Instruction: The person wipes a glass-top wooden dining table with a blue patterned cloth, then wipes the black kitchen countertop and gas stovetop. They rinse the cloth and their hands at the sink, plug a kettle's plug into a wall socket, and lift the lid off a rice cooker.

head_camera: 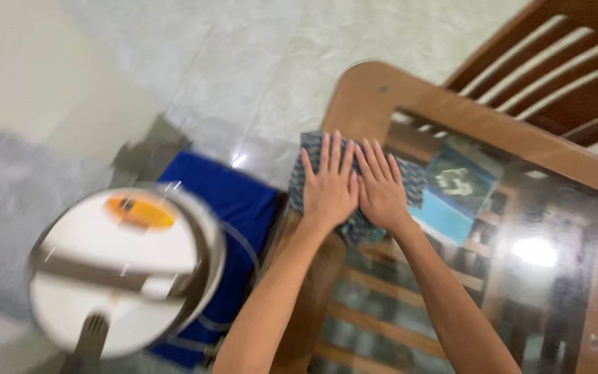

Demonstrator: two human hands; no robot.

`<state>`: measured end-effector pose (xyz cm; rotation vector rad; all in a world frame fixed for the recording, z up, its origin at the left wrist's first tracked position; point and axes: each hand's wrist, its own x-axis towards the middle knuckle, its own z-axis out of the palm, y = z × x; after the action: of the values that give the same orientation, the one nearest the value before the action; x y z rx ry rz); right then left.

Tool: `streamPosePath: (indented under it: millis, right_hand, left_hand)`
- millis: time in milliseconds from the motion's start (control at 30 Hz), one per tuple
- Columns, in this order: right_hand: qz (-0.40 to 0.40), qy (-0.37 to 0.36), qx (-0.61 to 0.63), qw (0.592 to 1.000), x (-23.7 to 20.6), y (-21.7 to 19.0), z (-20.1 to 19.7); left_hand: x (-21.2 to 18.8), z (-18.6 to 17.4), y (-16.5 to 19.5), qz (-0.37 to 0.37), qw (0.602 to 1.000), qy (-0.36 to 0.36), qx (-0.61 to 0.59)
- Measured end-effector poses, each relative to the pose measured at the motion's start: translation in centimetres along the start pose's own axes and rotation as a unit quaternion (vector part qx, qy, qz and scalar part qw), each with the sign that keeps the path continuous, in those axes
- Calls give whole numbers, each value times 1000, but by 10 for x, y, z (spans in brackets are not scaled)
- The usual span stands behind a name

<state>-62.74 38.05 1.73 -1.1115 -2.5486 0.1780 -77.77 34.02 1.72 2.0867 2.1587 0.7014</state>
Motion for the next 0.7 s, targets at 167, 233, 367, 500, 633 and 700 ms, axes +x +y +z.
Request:
streamPosePath:
  millis: [167,233,367,500,633,700]
  right_hand:
    - [23,17,-30,999,78,78,15]
    - [21,15,-31,999,104,105,16]
    - [29,-1,-32,999,140,138,20]
    - [31,-7,-30,999,157,152,24]
    - [27,8,-29,999,163,155,28]
    - [13,26,-51,998,162,154,30]
  left_hand:
    - [112,38,-3,17,999,2,31]
    - [146,50,0,23,999,9,32]
    - [186,63,-1,-5,1000,10,16]
    - [204,68,-4,-22,999,-42,-1]
    - [209,70,-5,-32,999,6,15]
    - [205,70,-4,-39,999,29,0]
